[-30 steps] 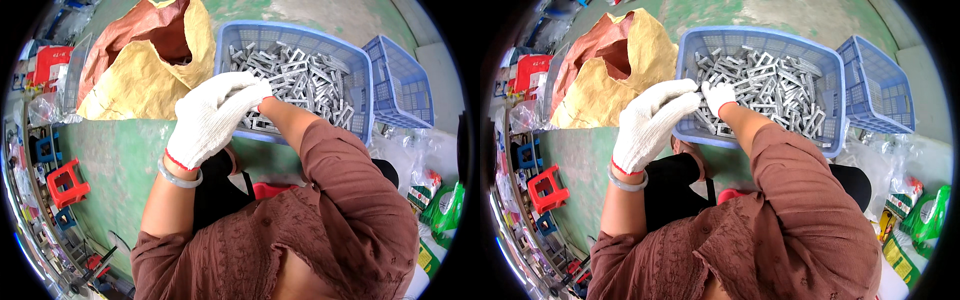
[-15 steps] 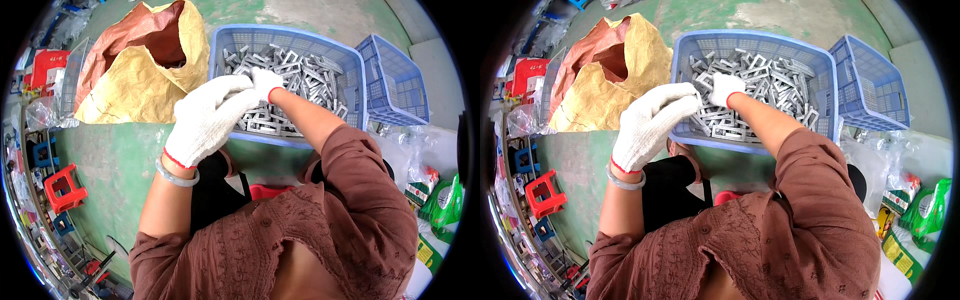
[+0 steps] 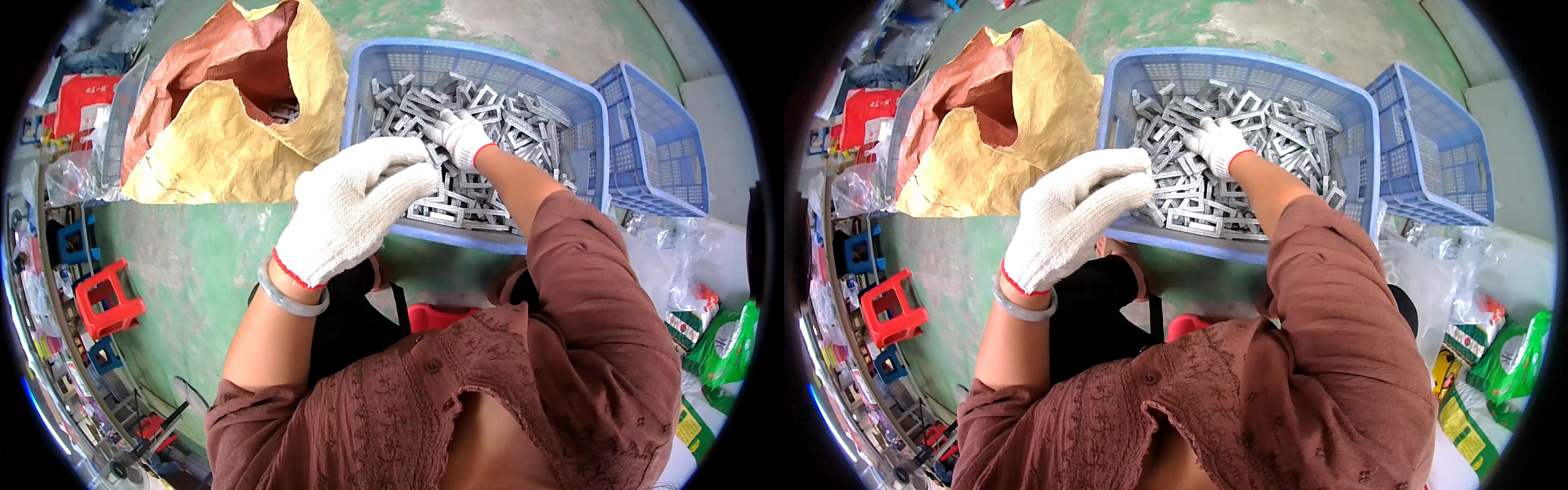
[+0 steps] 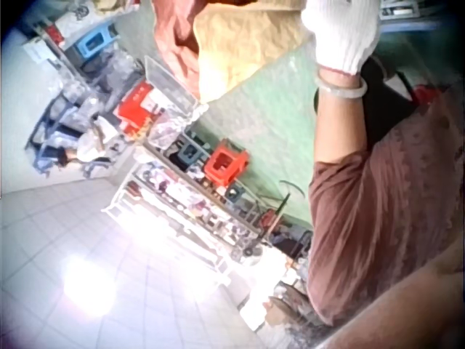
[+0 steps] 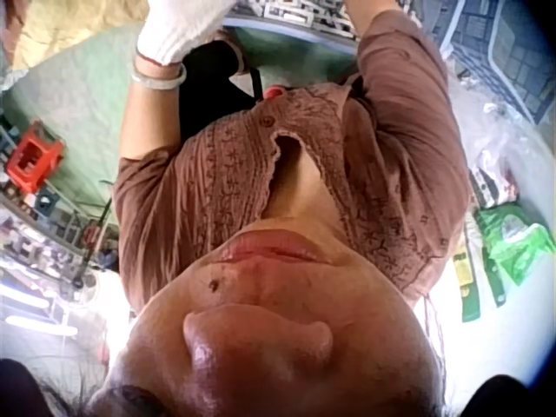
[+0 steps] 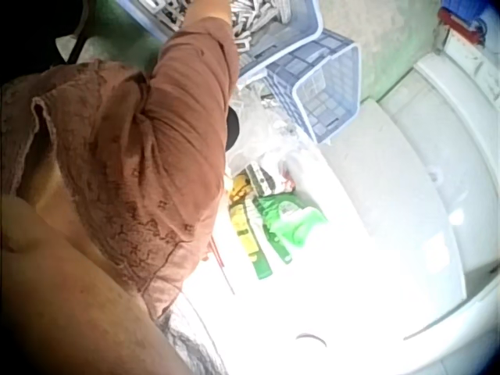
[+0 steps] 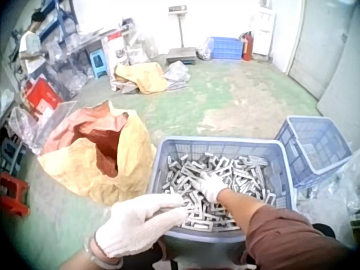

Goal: The person sits on the floor and sorts small metal parts from a blue crate into a plastic bag. They pick up handfuls of parts, inspect them, and transfer them into the bag.

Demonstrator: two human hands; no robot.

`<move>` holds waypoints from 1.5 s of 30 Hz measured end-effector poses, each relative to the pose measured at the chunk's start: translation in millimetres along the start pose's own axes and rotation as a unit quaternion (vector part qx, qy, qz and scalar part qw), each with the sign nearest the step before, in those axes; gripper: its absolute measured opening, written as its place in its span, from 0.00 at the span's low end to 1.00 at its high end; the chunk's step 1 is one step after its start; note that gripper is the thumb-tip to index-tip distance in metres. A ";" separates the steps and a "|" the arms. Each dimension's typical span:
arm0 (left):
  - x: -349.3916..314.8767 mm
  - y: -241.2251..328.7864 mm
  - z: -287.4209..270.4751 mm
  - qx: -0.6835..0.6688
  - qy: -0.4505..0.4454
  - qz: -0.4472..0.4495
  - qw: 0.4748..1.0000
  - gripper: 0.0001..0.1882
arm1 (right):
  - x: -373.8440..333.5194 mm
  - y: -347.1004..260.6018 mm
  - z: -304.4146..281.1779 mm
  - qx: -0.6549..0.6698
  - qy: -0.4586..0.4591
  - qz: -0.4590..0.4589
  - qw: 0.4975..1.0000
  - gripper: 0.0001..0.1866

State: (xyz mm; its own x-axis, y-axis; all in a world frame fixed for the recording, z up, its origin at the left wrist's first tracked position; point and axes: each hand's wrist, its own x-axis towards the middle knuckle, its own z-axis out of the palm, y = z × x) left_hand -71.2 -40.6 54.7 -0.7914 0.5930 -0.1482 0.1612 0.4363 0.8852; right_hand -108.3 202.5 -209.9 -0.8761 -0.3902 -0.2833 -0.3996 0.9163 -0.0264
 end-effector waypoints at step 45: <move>21.4 55.3 123.6 -0.570 -0.075 -0.054 0.816 0.19 | -253.5 -52.3 -164.1 0.909 0.244 0.037 0.337 0.17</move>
State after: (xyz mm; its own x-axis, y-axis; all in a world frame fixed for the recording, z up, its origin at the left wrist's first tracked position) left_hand -6.3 79.9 46.0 -0.6697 0.7066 -0.2286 -0.6260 -0.3715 0.6857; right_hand 90.4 238.7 20.6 -0.9827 0.0771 -0.1682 0.0654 -0.7057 -0.7055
